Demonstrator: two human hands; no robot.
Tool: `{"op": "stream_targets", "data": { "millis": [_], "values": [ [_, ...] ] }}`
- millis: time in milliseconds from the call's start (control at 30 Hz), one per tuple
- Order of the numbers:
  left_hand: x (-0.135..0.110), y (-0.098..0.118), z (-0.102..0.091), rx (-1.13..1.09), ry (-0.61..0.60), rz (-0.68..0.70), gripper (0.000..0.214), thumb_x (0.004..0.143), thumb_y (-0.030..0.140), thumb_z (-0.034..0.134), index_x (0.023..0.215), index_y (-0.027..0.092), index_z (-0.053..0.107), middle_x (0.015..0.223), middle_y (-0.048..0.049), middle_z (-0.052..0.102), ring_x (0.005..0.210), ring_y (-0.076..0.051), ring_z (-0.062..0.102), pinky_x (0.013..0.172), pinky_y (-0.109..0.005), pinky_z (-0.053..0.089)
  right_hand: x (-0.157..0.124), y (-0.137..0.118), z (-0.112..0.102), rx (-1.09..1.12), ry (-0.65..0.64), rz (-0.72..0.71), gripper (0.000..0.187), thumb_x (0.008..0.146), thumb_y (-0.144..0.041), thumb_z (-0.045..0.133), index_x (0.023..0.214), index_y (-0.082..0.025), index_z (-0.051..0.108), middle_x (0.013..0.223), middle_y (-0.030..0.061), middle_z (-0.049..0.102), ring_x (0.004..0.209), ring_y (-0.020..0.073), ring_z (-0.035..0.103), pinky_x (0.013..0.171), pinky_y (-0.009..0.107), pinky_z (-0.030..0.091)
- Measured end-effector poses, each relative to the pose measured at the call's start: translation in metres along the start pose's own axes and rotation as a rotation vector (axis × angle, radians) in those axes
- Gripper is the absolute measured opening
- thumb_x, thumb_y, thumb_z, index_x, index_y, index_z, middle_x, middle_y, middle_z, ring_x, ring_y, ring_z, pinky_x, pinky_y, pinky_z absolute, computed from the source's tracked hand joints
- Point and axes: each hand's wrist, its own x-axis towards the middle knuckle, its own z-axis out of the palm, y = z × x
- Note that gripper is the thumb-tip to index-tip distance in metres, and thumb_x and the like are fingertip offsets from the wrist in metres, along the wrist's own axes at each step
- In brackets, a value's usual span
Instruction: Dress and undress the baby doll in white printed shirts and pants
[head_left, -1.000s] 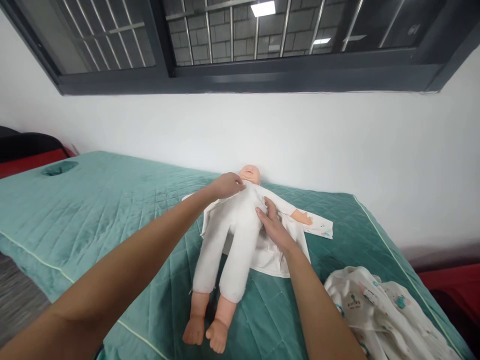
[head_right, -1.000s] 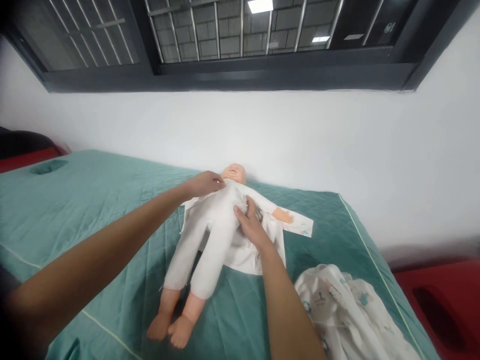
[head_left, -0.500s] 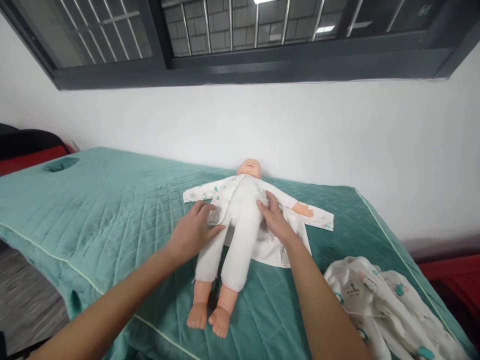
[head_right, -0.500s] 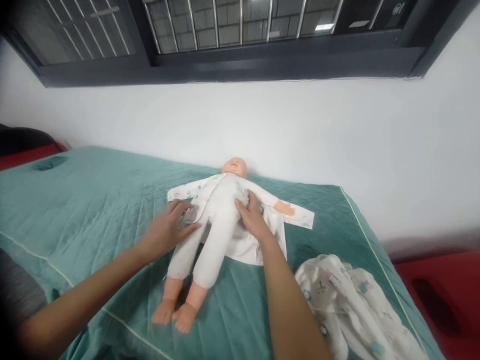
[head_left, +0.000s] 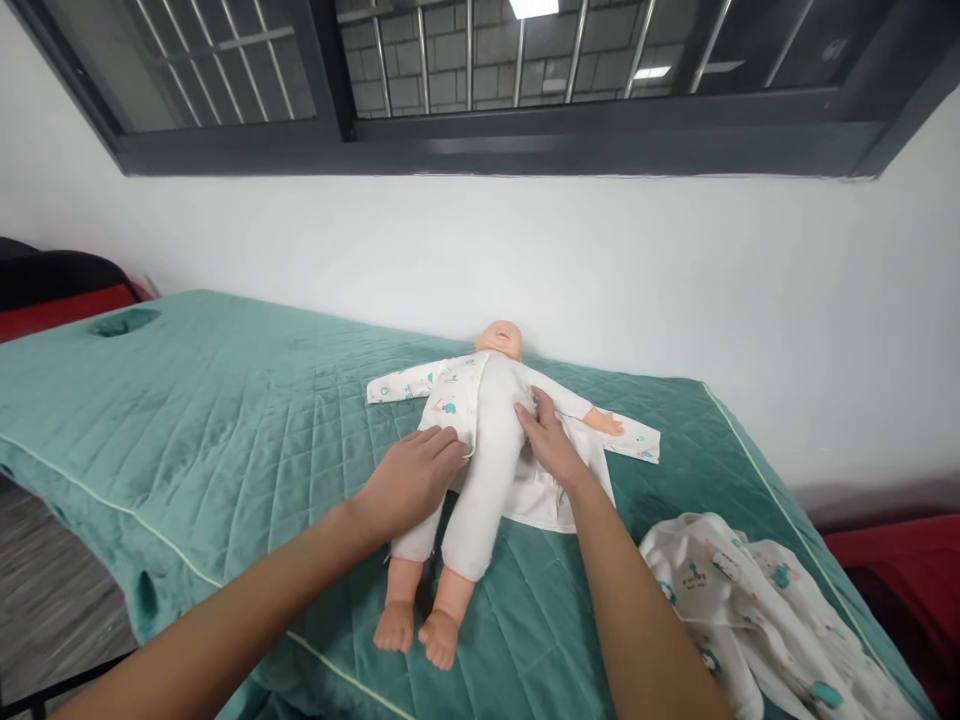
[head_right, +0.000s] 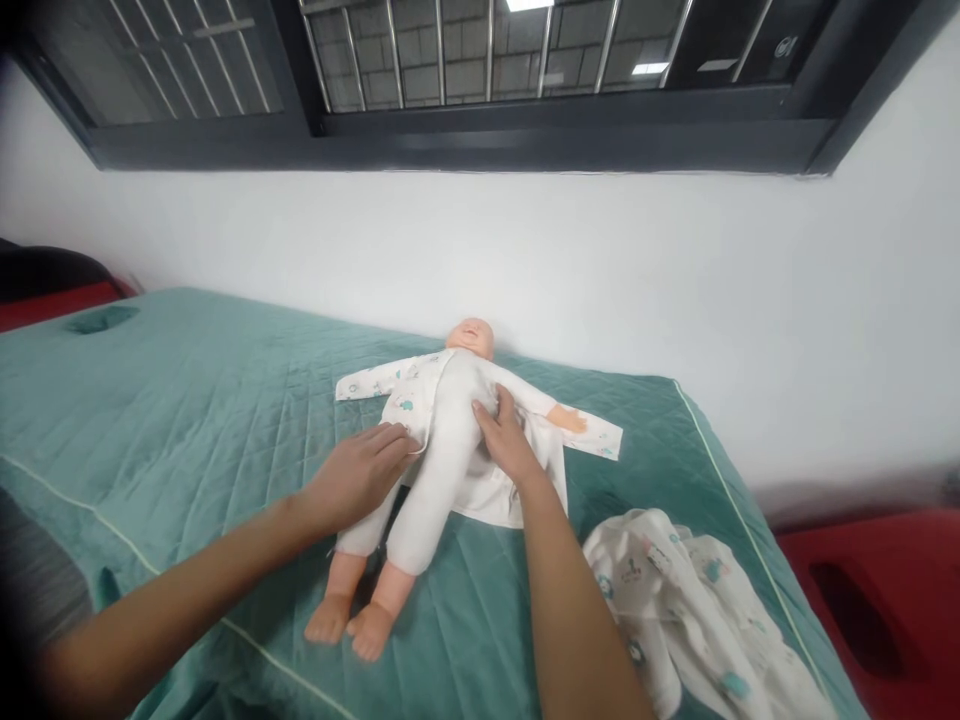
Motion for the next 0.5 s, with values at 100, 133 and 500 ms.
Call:
{"op": "stream_targets", "data": {
  "millis": [100,133,500],
  "values": [
    [0.003,-0.006,-0.002,-0.137,0.014,0.015,0.031,0.103,0.033,0.036,0.104,0.023,0.065,0.1,-0.0069,0.066,0.094,-0.022,0.062,0.086,-0.038,0.052,0.0,0.0,-0.001,-0.004,0.0,-0.013,0.084,0.09,-0.066,0.049,0.155,-0.018,0.026,0.16,0.0146,0.035,0.147,0.0262,0.034,0.122,0.042,0.025],
    [0.008,-0.009,-0.003,-0.185,0.051,0.001,0.031,0.103,0.034,0.036,0.106,0.024,0.064,0.102,-0.0069,0.067,0.097,-0.022,0.063,0.088,-0.038,0.052,0.0,0.0,-0.002,-0.016,0.002,-0.014,0.083,0.09,-0.066,0.049,0.155,-0.018,0.027,0.158,0.0151,0.037,0.146,0.0266,0.036,0.121,0.043,0.026],
    [0.15,-0.007,0.002,-0.497,0.077,-0.187,0.039,0.098,0.037,0.043,0.131,0.02,0.054,0.145,-0.0094,0.055,0.137,-0.024,0.048,0.117,-0.04,0.036,-0.004,-0.019,-0.002,-0.114,0.031,-0.027,0.071,0.094,-0.059,0.046,0.15,-0.017,0.038,0.154,0.0147,0.044,0.143,0.028,0.041,0.12,0.044,0.028]
  ]
}}
